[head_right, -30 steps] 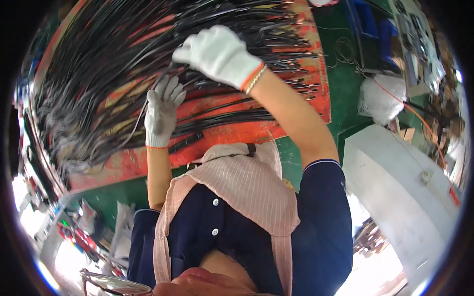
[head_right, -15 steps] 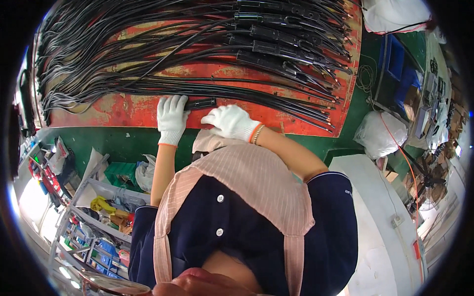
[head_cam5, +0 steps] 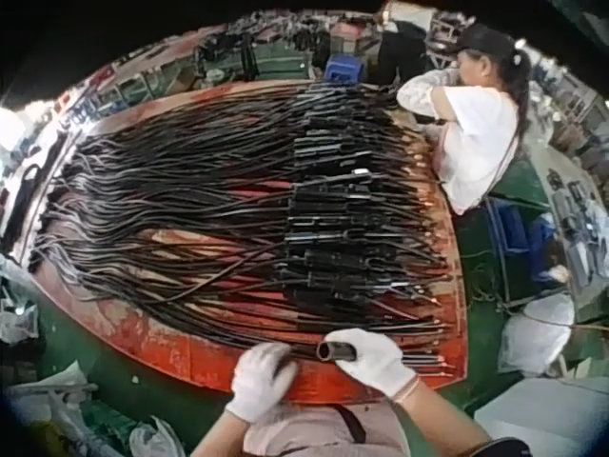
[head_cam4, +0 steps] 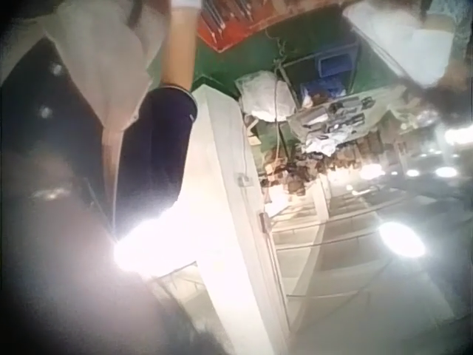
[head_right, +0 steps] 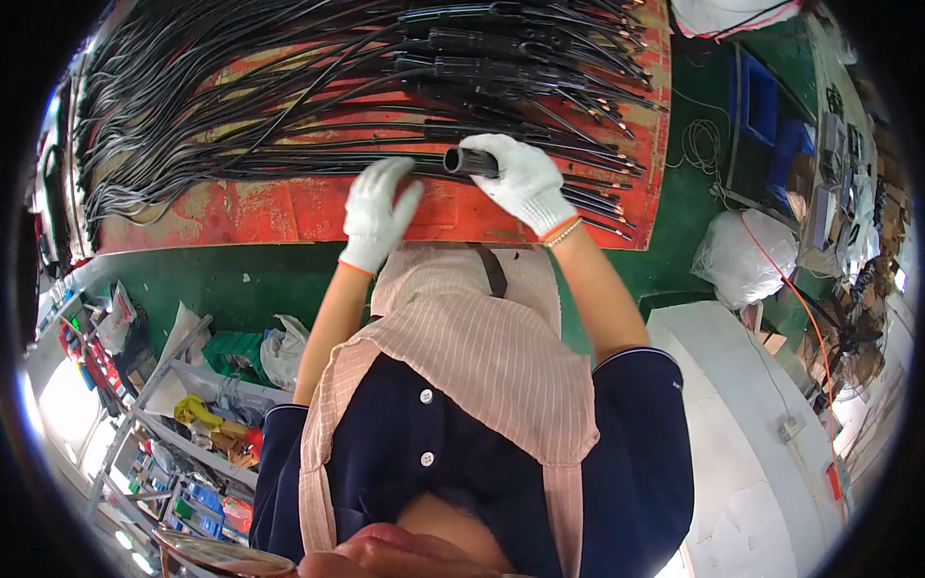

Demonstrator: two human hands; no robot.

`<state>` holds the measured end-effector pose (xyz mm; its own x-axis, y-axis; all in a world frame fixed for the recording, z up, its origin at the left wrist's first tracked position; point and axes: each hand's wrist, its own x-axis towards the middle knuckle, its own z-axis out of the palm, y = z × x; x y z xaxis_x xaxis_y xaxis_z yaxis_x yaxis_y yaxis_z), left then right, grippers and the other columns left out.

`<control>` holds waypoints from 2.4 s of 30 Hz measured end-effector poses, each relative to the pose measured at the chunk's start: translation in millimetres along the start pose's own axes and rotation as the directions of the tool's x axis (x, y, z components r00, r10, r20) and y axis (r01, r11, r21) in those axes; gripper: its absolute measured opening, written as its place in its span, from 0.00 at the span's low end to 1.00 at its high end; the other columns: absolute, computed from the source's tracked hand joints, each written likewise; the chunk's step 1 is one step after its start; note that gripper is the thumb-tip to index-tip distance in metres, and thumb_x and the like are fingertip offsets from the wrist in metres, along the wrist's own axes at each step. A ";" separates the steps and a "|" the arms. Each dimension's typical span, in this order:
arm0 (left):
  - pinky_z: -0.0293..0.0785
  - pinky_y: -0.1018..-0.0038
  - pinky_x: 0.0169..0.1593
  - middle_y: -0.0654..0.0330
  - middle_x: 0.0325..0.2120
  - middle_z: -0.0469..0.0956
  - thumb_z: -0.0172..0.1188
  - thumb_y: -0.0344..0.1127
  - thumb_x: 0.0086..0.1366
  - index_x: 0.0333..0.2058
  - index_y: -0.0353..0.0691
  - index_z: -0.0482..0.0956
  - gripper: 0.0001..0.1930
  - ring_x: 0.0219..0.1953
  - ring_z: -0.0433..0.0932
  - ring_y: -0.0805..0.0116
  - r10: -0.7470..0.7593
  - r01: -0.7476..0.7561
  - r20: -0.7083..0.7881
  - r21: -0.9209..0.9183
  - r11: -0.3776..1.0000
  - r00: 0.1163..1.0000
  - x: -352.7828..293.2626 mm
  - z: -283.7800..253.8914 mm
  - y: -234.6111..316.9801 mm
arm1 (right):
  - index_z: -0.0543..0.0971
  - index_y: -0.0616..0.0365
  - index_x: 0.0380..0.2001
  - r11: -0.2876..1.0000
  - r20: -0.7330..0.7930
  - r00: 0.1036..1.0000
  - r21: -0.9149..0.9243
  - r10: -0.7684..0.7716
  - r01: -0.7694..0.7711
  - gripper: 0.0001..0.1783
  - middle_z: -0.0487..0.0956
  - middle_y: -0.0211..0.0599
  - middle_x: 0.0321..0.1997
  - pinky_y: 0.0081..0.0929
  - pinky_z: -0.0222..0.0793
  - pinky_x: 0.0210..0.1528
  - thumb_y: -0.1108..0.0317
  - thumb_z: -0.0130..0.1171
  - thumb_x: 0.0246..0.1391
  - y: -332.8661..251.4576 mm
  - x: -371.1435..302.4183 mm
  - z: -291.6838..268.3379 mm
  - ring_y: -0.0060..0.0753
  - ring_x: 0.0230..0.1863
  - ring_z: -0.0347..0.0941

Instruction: The person sorts, groups, and assembles electrical cable harnesses by hand at a workstation, working with cables and connectors from boxes and placing them into a metal tray.

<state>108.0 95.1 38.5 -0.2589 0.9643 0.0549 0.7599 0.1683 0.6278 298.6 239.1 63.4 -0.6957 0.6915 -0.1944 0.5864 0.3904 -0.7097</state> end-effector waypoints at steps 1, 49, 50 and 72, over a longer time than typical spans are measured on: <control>0.69 0.60 0.56 0.54 0.47 0.78 0.61 0.41 0.61 0.49 0.42 0.77 0.18 0.52 0.75 0.52 0.048 -0.042 -0.042 0.138 0.990 0.998 6.0 7.5 -11.1 | 0.78 0.43 0.48 0.991 0.065 0.998 -0.129 -0.026 0.034 0.22 0.80 0.32 0.47 0.34 0.76 0.45 0.69 0.66 0.47 16.9 1.4 -5.2 0.40 0.44 0.79; 0.75 0.60 0.46 0.54 0.39 0.81 0.57 0.50 0.64 0.50 0.47 0.77 0.20 0.43 0.80 0.51 0.104 -0.126 0.761 -0.029 0.992 0.641 46.8 19.9 34.5 | 0.68 0.55 0.57 0.862 -0.258 0.855 -0.125 0.449 -0.491 0.32 0.74 0.46 0.50 0.39 0.71 0.51 0.56 0.66 0.52 98.7 -120.0 -81.7 0.51 0.49 0.75; 0.75 0.60 0.46 0.54 0.39 0.81 0.57 0.50 0.64 0.50 0.47 0.77 0.20 0.43 0.80 0.51 0.144 -0.157 0.763 -0.057 0.986 0.630 49.4 23.7 41.9 | 0.68 0.55 0.57 0.847 -0.289 0.837 -0.131 0.465 -0.516 0.32 0.74 0.46 0.50 0.39 0.71 0.51 0.56 0.66 0.52 100.3 -131.7 -92.8 0.51 0.49 0.75; 0.72 0.66 0.34 0.53 0.25 0.77 0.61 0.33 0.60 0.41 0.36 0.81 0.12 0.29 0.78 0.56 0.435 -0.223 0.485 -0.434 0.873 0.759 91.1 -0.6 52.3 | 0.77 0.41 0.55 0.919 -0.271 0.899 -0.098 0.344 -0.382 0.28 0.75 0.37 0.46 0.33 0.72 0.51 0.60 0.69 0.47 98.8 -192.3 -195.9 0.41 0.48 0.74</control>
<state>123.8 191.6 76.8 0.4228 0.9041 -0.0618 0.4627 -0.1568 0.8725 571.6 263.7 163.4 -0.3111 0.9207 -0.2358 0.8451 0.1544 -0.5119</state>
